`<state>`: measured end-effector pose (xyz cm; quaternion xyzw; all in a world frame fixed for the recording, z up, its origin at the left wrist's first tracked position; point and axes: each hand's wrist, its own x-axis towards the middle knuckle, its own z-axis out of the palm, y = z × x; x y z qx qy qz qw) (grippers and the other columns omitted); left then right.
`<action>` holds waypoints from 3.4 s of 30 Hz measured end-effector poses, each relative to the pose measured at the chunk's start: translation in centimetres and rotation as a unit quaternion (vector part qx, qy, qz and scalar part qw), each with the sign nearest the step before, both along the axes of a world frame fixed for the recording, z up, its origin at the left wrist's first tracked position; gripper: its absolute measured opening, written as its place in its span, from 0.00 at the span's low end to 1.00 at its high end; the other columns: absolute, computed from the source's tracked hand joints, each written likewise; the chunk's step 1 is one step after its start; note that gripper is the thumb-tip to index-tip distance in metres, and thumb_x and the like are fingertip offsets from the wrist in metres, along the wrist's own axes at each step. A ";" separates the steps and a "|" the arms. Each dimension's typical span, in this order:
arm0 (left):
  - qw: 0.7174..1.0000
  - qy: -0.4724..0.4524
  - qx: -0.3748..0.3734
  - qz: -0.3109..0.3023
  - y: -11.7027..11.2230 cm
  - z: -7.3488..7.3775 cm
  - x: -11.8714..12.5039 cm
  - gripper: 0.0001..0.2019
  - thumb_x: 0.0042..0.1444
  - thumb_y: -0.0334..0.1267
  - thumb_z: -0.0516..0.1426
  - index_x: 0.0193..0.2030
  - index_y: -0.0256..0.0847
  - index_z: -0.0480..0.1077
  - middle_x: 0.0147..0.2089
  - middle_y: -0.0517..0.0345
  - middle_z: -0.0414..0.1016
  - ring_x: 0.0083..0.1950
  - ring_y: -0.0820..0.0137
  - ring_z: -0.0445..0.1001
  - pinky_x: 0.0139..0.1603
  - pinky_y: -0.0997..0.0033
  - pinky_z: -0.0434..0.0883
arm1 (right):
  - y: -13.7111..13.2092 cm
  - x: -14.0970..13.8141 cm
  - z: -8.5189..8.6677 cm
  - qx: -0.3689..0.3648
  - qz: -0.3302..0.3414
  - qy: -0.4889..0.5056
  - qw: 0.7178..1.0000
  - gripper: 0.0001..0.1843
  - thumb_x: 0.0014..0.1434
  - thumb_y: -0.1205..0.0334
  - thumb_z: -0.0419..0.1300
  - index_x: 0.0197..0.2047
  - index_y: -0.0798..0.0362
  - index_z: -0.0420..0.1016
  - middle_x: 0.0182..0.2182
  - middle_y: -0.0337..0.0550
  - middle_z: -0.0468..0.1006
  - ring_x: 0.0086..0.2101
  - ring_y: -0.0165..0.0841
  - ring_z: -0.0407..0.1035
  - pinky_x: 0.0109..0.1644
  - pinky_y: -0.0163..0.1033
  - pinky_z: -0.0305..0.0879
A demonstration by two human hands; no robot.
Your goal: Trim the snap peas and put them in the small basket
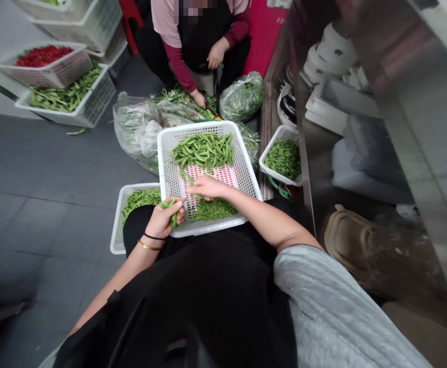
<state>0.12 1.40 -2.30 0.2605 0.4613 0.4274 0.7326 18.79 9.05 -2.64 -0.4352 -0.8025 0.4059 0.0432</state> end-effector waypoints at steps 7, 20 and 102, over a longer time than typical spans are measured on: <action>0.992 0.098 0.062 -0.039 -2.0 0.9 1.8 0.15 0.41 0.41 0.67 0.29 0.33 0.69 0.17 0.63 0.67 0.14 0.79 0.62 0.13 0.80 0.58 | -6.6 -0.7 3.3 0.148 0.049 -0.123 0.980 0.24 0.64 0.47 0.46 0.36 0.56 0.75 0.32 0.49 0.78 0.31 0.33 0.70 0.31 0.34 0.53; 0.999 -0.021 0.011 -0.039 -2.1 1.6 1.1 0.14 0.42 0.39 0.66 0.25 0.35 0.64 0.15 0.64 0.64 0.14 0.79 0.61 0.12 0.82 0.55 | -9.6 2.3 3.0 0.228 0.045 0.106 0.967 0.18 0.67 0.56 0.45 0.35 0.56 0.70 0.30 0.45 0.74 0.31 0.30 0.67 0.36 0.33 0.59; 0.990 0.097 0.080 -0.067 0.6 1.5 1.2 0.13 0.41 0.40 0.66 0.29 0.35 0.69 0.14 0.63 0.66 0.12 0.78 0.60 0.13 0.79 0.57 | -6.3 0.5 2.9 0.059 -0.084 0.144 0.984 0.10 0.59 0.56 0.55 0.36 0.54 0.69 0.26 0.35 0.74 0.24 0.24 0.65 0.30 0.29 0.54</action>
